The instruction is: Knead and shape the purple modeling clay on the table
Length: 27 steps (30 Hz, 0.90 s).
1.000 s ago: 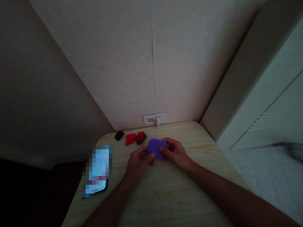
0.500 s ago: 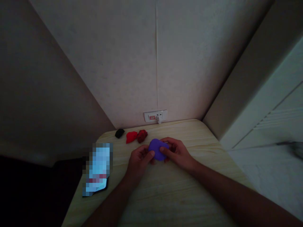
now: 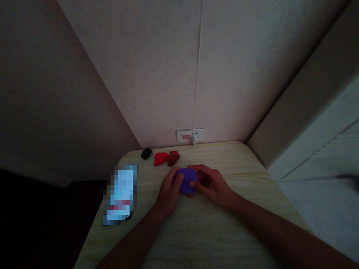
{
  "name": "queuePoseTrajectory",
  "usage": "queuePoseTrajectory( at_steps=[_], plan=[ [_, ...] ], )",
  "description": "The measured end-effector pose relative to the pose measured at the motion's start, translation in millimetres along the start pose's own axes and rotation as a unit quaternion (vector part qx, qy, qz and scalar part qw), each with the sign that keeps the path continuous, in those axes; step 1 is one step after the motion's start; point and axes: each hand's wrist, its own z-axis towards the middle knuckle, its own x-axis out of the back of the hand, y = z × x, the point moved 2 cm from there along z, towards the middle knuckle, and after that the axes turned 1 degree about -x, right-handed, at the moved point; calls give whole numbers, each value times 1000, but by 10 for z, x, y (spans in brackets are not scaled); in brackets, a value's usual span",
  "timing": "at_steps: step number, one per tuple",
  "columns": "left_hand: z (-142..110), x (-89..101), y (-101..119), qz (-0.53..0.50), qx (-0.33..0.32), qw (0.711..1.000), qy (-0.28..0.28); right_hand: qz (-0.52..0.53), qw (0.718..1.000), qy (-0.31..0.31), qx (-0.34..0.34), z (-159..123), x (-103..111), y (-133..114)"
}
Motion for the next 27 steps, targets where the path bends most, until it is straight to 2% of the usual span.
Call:
queuePoseTrajectory(
  at_steps=[4, 9, 14, 22, 27],
  plan=[
    [2, -14, -4, -44, 8, 999, -26, -55, 998, 15, 37, -15, 10, -22],
    [43, 18, 35, -10, -32, 999, -4, -116, 986, 4, 120, -29, -58, -58],
    [37, -20, 63, 18, -46, 997, -55, -132, 984, -19, 121, 0, -141, -35],
    [26, -45, 79, 26, -57, 996, -68, -131, 982, -19, 134, 20, -183, -67],
    [53, -47, 80, -10, -10, 997, -81, -152, 978, 19, 139, 29, -172, -88]
  ],
)
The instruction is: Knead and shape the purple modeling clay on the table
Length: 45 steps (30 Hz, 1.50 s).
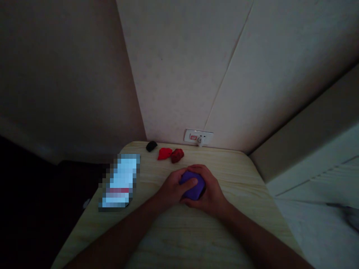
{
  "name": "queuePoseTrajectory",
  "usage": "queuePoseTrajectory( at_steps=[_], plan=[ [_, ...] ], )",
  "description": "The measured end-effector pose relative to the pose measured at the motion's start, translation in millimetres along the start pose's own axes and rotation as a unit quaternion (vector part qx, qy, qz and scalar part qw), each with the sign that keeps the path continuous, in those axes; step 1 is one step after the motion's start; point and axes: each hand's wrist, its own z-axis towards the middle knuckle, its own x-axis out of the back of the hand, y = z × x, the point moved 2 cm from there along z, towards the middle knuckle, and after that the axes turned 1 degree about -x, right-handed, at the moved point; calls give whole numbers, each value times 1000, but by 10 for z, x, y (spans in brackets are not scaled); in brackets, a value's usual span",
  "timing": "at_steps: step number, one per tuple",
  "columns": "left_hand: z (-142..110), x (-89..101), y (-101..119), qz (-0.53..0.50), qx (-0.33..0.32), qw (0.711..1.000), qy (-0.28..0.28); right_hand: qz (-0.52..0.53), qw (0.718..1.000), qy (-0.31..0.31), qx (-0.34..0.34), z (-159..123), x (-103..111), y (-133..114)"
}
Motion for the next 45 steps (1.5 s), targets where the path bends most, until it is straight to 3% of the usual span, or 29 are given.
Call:
queuePoseTrajectory(
  at_steps=[5, 9, 14, 24, 33, 41, 45],
  plan=[
    [-2, 9, 6, 36, 23, 999, -1, -4, 1000, 28, -7, -26, 10, 48],
    [-9, 12, -18, 68, 2, 998, -7, 52, 998, -4, -47, -36, 29, 72],
    [-22, 2, -40, 87, -20, 995, -37, 84, 995, -47, -39, -30, 48, 60],
    [-59, -8, -10, 134, 34, 990, -12, 32, 998, -51, -17, -17, 33, 36],
    [-32, -26, 32, 75, 27, 996, -30, 28, 998, -44, -18, -3, 19, 82],
    [-36, -28, -11, 111, 23, 993, 10, 7, 998, -44, -40, 5, -19, 81],
    [-19, -5, -37, 123, 6, 991, -44, 20, 998, -45, -35, -10, -1, 110]
  ],
)
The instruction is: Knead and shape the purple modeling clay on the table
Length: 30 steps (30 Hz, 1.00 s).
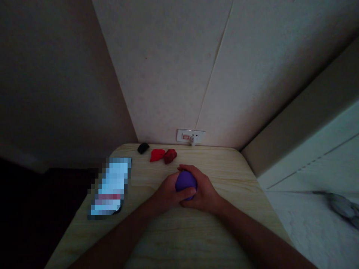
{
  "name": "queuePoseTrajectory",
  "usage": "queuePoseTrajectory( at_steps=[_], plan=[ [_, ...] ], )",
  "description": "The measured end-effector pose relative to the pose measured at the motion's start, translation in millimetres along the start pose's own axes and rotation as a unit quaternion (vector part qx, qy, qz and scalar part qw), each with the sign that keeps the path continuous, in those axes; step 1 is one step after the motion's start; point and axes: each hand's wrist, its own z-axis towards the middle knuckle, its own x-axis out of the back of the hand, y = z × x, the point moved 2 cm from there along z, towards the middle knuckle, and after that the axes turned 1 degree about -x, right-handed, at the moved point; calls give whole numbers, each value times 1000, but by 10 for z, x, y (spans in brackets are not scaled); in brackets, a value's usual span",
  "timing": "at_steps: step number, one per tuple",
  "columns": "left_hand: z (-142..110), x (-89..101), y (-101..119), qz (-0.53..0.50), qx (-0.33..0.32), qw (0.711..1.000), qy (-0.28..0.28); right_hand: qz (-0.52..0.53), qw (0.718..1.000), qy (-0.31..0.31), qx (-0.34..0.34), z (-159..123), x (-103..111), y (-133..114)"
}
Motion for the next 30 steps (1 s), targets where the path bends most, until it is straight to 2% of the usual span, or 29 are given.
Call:
queuePoseTrajectory(
  at_steps=[4, 12, 21, 26, 30],
  plan=[
    [-3, 25, 24, 1, -17, 999, -40, 24, 1000, -11, 7, -8, 5, 53],
    [-23, 11, 85, 48, -5, 998, -30, 21, 1000, -19, 7, -12, 9, 56],
    [-31, -32, 95, 30, 21, 999, 10, 17, 1000, -10, -19, 6, -6, 34],
    [-25, 0, 49, -3, 24, 1000, 0, 12, 1000, 3, -12, 7, 9, 6],
    [-12, 11, 25, -29, 23, 999, -4, 17, 1000, -12, -12, 5, 14, -6]
  ],
)
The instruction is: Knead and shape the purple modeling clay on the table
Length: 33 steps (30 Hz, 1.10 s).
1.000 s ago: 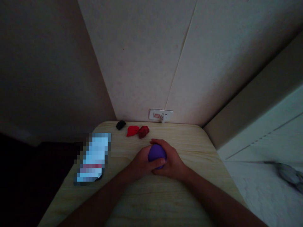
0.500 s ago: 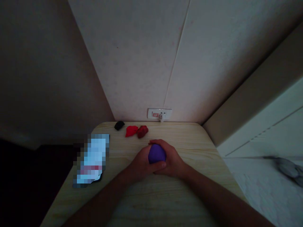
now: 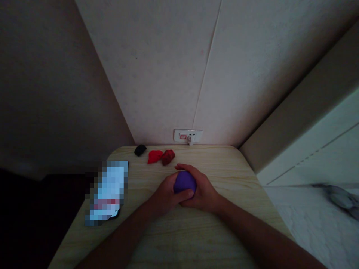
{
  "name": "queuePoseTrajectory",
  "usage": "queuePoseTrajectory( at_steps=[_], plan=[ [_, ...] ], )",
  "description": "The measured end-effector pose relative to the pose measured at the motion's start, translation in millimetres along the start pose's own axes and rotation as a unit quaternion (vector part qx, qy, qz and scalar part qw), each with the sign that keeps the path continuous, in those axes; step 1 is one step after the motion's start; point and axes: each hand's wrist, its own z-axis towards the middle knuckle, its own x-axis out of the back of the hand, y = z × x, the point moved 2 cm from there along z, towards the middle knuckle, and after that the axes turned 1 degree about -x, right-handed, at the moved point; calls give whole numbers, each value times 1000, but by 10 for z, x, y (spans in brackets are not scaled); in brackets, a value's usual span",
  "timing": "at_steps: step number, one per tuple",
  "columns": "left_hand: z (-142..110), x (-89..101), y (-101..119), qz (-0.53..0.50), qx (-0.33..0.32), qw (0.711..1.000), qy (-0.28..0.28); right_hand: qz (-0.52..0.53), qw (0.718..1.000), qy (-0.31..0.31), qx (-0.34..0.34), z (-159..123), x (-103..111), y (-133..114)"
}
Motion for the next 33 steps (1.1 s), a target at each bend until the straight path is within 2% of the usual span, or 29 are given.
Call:
queuePoseTrajectory(
  at_steps=[6, 11, 15, 19, 22, 25, 29, 33],
  plan=[
    [30, 26, -33, -2, 0, 1000, -14, 8, 1000, 6, -5, -4, 2, -9],
    [81, 80, -55, -100, 11, 994, 42, 65, 997, 33, -26, -9, 42, -6],
    [82, 59, -53, -164, 26, 985, 36, 110, 991, 66, -48, -28, 56, 4],
    [37, 28, 18, -115, 16, 993, 13, 102, 993, 25, -48, -25, 33, -10],
    [14, 21, 31, -68, -5, 998, -2, 53, 999, 5, 4, -1, 29, -41],
    [15, 30, -15, -35, -20, 999, -8, 37, 998, 14, 40, 18, 26, -52],
    [28, 53, -57, -7, -24, 1000, -6, 29, 999, 26, 36, 15, 29, -37],
    [16, 75, -44, 24, -8, 1000, 8, 39, 999, -21, 27, -1, 54, -28]
  ],
)
